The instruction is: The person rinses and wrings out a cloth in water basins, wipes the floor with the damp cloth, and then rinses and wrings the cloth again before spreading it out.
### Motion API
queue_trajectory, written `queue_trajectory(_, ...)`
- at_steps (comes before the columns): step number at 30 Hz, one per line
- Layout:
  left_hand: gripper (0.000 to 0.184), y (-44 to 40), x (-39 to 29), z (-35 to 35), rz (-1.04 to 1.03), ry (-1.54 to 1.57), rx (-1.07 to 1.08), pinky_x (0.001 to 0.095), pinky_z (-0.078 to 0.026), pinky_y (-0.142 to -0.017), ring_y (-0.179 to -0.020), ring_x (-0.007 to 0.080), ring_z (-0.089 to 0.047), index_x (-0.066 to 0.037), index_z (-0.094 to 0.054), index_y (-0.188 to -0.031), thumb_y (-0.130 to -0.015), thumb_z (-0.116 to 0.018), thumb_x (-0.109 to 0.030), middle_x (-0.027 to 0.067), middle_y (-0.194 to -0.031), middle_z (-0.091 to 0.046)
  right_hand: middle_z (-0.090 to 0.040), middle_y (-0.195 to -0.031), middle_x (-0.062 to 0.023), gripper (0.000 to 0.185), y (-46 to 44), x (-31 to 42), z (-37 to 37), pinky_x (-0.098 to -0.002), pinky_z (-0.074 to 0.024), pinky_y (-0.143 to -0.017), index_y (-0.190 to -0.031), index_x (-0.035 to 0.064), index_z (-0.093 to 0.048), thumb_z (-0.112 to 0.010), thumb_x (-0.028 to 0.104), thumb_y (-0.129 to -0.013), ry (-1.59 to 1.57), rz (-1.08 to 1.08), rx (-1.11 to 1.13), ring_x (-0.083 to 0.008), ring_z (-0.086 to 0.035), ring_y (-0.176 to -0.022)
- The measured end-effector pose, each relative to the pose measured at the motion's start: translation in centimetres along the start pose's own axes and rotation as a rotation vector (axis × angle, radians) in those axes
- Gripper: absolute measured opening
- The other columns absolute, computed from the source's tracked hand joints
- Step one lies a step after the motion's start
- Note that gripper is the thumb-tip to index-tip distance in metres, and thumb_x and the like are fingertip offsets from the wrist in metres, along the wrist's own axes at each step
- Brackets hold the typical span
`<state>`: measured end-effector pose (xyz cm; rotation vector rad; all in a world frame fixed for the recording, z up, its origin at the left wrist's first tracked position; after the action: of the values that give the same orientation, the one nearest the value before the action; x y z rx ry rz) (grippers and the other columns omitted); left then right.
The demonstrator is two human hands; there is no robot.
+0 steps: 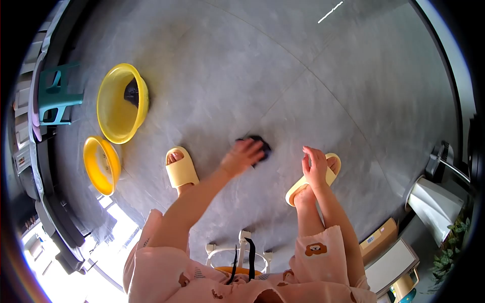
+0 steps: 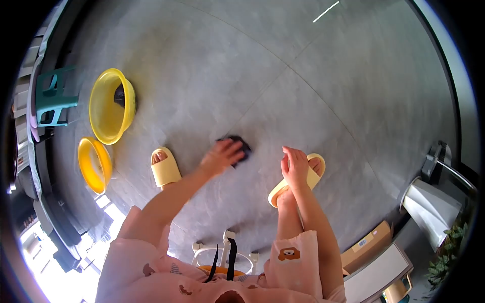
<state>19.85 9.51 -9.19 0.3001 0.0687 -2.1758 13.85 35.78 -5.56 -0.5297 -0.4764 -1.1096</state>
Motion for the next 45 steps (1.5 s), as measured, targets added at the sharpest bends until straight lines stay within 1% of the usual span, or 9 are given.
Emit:
queue_trajectory(5, 0.047, 3.2, 14.8, 2.7, 1.015, -0.202, -0.239, 0.0408, -0.035, -0.099, -0.118, 0.0347, -0.037, -0.012, -0.044, -0.127, -0.080, -0.048, -0.008, 0.0123, -0.132, -0.040, -0.062, -0.089, -0.0068, 0.032, -0.2, -0.4, -0.7, -0.0380, -0.0454, -0.075, -0.101, 0.0064, -0.056, -0.058, -0.002, -0.070, 0.006, 0.031, 0.037, -0.0265, -0.058, -0.082)
queue_trajectory(9, 0.055, 0.8, 19.5, 2.6, 1.316, -0.086, -0.265, 0.0437, -0.027, -0.104, -0.125, 0.0375, -0.026, -0.013, -0.034, -0.135, -0.083, -0.050, -0.019, 0.0165, -0.141, -0.025, -0.062, -0.089, -0.0063, 0.033, -0.7, -0.9, -1.1, -0.0378, -0.0455, -0.076, -0.102, 0.0062, -0.055, -0.058, -0.001, -0.070, 0.012, 0.027, 0.107, -0.0263, -0.058, -0.082)
queue_trajectory(16, 0.050, -8.8, 14.2, 4.0, 0.726, 0.019, -0.284, 0.0503, -0.023, -0.103, -0.127, 0.0392, -0.024, -0.024, -0.045, -0.129, -0.080, -0.053, -0.025, 0.0135, -0.141, -0.027, -0.062, -0.089, -0.0064, 0.035, -0.8, -0.1, -1.3, -0.0377, -0.0454, -0.076, -0.103, 0.0061, -0.054, -0.058, -0.001, -0.069, 0.027, 0.077, 0.167, -0.0262, -0.058, -0.081)
queue_trajectory(29, 0.046, 2.6, -7.4, -2.5, -0.230, 0.196, 0.191, 0.0437, -0.025, -0.105, -0.131, 0.0293, -0.028, -0.021, -0.047, -0.126, -0.080, -0.049, -0.019, 0.0041, -0.143, -0.030, -0.062, -0.087, -0.0049, 0.035, -0.2, 0.5, -1.8, -0.0385, -0.0447, -0.077, -0.104, 0.0071, -0.055, -0.058, 0.000, -0.070, 0.050, 0.102, 0.166, -0.0265, -0.057, -0.082)
queue_trajectory(32, 0.035, -0.9, 0.3, 2.3, 0.071, 0.067, 0.327, 0.0475, -0.030, -0.101, -0.125, 0.0300, -0.036, -0.018, -0.054, -0.117, -0.082, -0.050, -0.023, 0.0051, -0.138, -0.038, -0.061, -0.086, -0.0045, 0.036, -0.1, 1.3, -2.1, -0.0381, -0.0442, -0.078, -0.105, 0.0073, -0.054, -0.058, 0.000, -0.069, 0.041, 0.124, 0.178, -0.0261, -0.057, -0.082)
queue_trajectory(34, 0.038, -0.5, 9.6, -2.7, 0.408, 0.785, -0.265, 0.0509, -0.027, -0.103, -0.128, 0.0291, -0.031, -0.024, -0.050, -0.122, -0.084, -0.049, -0.022, 0.0021, -0.139, -0.036, -0.061, -0.083, -0.0043, 0.037, 0.0, 2.0, -2.2, -0.0377, -0.0444, -0.077, -0.104, 0.0067, -0.054, -0.058, 0.000, -0.069, 0.042, 0.182, 0.219, -0.0255, -0.057, -0.080)
queue_trajectory(36, 0.048, 0.3, 14.8, 3.9, 0.462, -0.342, 0.002, 0.0493, -0.026, -0.102, -0.131, 0.0267, -0.027, -0.031, -0.047, -0.126, -0.081, -0.049, -0.016, -0.0006, -0.141, -0.034, -0.060, -0.082, -0.0043, 0.037, 0.2, 2.5, -2.3, -0.0376, -0.0446, -0.076, -0.104, 0.0062, -0.054, -0.058, 0.000, -0.068, 0.059, 0.234, 0.245, -0.0253, -0.057, -0.079)
queue_trajectory(41, 0.055, 5.6, 23.3, 4.9, 0.785, -0.096, -0.217, 0.0498, -0.028, -0.100, -0.128, 0.0300, -0.028, -0.031, -0.045, -0.129, -0.078, -0.049, -0.011, 0.0011, -0.141, -0.032, -0.060, -0.082, -0.0049, 0.035, 0.5, 3.2, -2.3, -0.0378, -0.0449, -0.074, -0.103, 0.0052, -0.054, -0.058, 0.000, -0.069, 0.077, 0.287, 0.241, -0.0256, -0.057, -0.079)
queue_trajectory(45, 0.051, 6.1, 16.9, 3.2, 0.948, -0.116, -0.287, 0.0496, -0.027, -0.100, -0.125, 0.0326, -0.031, -0.028, -0.049, -0.125, -0.076, -0.051, -0.012, 0.0031, -0.139, -0.034, -0.061, -0.084, -0.0054, 0.034, 0.3, 3.4, -2.4, -0.0378, -0.0450, -0.074, -0.103, 0.0052, -0.055, -0.057, 0.000, -0.070, 0.090, 0.304, 0.233, -0.0254, -0.057, -0.079)
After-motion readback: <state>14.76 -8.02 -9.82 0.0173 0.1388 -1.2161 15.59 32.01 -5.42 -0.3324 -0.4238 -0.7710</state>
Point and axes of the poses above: each hand's wrist, its own y-axis away from the middle knuckle, its own z-axis out of the back of the hand, x = y × z, the point moved 2 cm from there along -y, towards the middle knuckle
